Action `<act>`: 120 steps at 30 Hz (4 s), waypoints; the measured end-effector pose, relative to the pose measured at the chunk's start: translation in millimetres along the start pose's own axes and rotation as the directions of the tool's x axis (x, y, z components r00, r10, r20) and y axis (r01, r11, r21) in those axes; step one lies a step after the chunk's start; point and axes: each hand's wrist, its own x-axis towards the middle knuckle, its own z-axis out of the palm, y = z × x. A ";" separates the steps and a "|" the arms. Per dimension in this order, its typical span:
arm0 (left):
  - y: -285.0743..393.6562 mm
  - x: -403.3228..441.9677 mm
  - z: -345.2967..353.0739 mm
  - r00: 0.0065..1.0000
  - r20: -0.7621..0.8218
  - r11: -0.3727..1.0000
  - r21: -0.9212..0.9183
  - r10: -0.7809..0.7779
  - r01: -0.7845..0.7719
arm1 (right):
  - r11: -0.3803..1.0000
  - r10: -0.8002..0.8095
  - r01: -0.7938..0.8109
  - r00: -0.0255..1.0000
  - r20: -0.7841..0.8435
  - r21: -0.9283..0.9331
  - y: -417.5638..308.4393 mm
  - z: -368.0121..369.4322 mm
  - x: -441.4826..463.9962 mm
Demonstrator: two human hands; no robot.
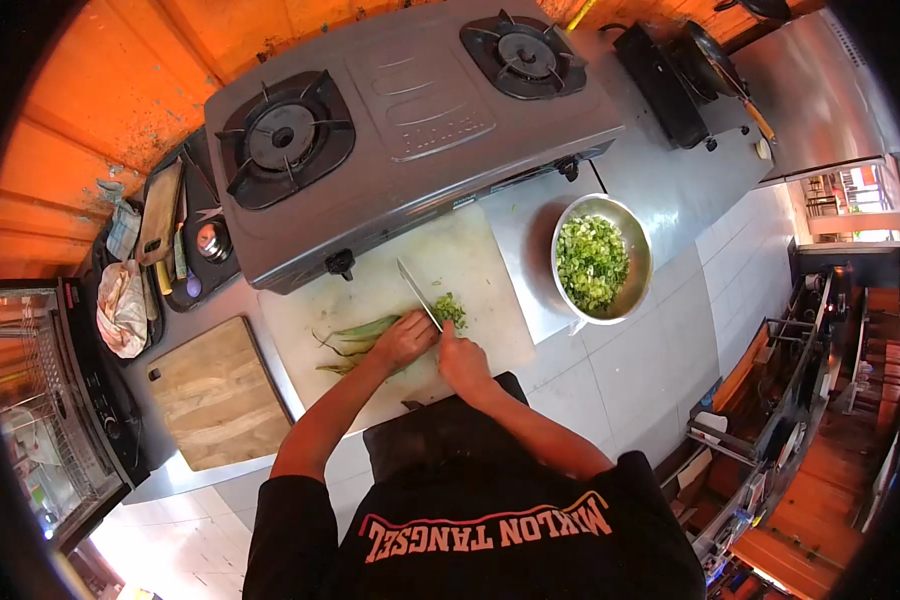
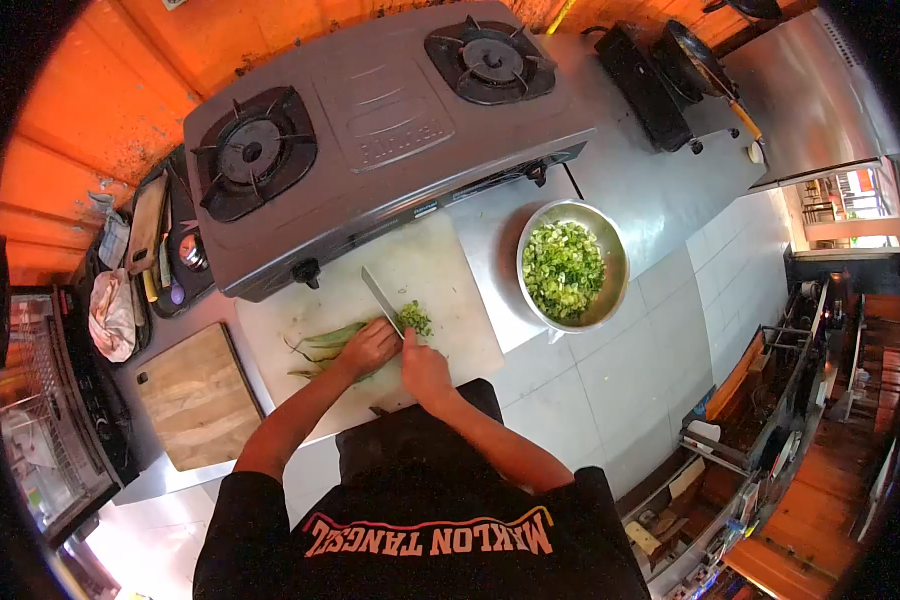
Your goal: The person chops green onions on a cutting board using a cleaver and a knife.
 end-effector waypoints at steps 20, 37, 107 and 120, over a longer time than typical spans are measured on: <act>-9.3 5.2 1.1 1.000 0.005 1.000 -0.003 -0.023 0.023 | 0.998 -0.011 0.015 0.998 -0.061 0.063 4.1 1.0 17.3; 1.8 -3.6 3.7 0.999 -0.031 1.000 -0.005 -0.012 0.012 | 0.999 0.014 -0.009 0.995 -0.102 0.054 6.3 18.2 -2.1; 1.6 -4.6 -4.4 0.999 -0.041 1.000 -0.009 -0.005 0.005 | 0.998 0.027 -0.025 0.999 -0.040 0.063 -21.8 -13.5 -32.6; -1.9 -9.9 -1.0 0.998 0.032 0.999 0.023 -0.050 0.050 | 0.998 -0.052 0.054 0.988 -0.144 0.015 -0.7 18.3 0.6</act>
